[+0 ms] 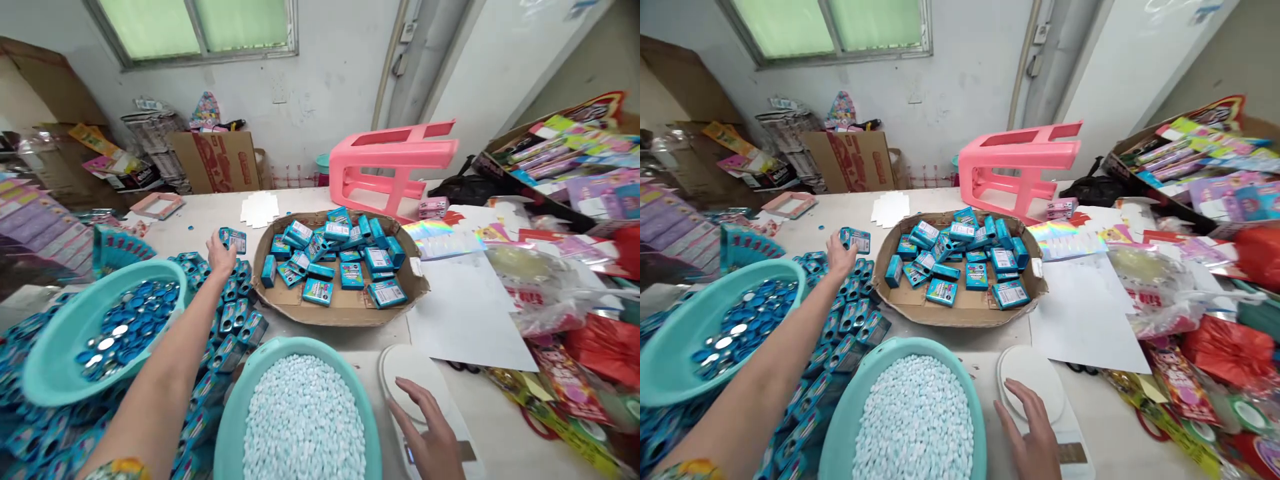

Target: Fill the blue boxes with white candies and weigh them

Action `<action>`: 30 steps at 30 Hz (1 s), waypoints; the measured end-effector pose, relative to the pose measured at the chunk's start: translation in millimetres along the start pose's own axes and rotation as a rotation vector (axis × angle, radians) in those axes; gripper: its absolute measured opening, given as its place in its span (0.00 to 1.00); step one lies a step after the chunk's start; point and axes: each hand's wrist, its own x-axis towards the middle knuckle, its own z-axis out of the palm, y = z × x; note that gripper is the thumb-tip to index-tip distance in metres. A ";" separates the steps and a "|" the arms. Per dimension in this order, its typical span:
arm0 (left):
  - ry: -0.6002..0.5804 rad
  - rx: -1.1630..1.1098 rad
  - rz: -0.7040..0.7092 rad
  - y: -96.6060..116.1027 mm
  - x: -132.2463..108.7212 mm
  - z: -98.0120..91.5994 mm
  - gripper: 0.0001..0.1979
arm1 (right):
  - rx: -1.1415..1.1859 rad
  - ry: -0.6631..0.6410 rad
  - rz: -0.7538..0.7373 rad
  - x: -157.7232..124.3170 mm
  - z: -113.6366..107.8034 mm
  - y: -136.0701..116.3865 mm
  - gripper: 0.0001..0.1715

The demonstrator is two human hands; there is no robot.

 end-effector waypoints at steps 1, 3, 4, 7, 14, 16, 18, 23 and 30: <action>-0.034 0.004 -0.010 -4.2 8.6 16.3 0.34 | -0.019 0.023 -0.020 3.6 -4.5 5.8 0.18; -0.099 0.032 -0.026 -14.7 17.1 45.2 0.33 | -0.050 0.074 -0.065 11.0 -13.6 15.7 0.16; -0.138 0.060 -0.026 -20.7 18.1 57.6 0.32 | -0.062 0.096 -0.089 15.2 -18.2 18.9 0.15; -0.278 0.184 0.004 -37.5 16.1 86.5 0.24 | -0.078 0.147 -0.171 36.6 -30.0 16.8 0.12; -0.136 0.180 -0.030 -32.0 -14.8 70.8 0.21 | -0.064 -0.010 -0.386 185.5 25.4 -48.5 0.15; 0.009 0.081 0.003 -22.7 -54.8 39.1 0.19 | -0.179 -0.180 -0.347 232.6 67.8 -68.2 0.19; 0.087 -0.051 0.046 -15.1 -116.9 7.2 0.16 | -0.255 -0.307 -0.276 267.2 108.5 -83.0 0.25; -0.378 -0.214 0.399 -12.2 -289.6 -11.7 0.12 | -0.230 -0.425 -0.201 294.8 149.1 -84.6 0.23; -0.622 -0.013 0.325 25.9 -361.5 28.0 0.23 | 0.117 -0.429 -0.220 233.7 64.6 -68.4 0.26</action>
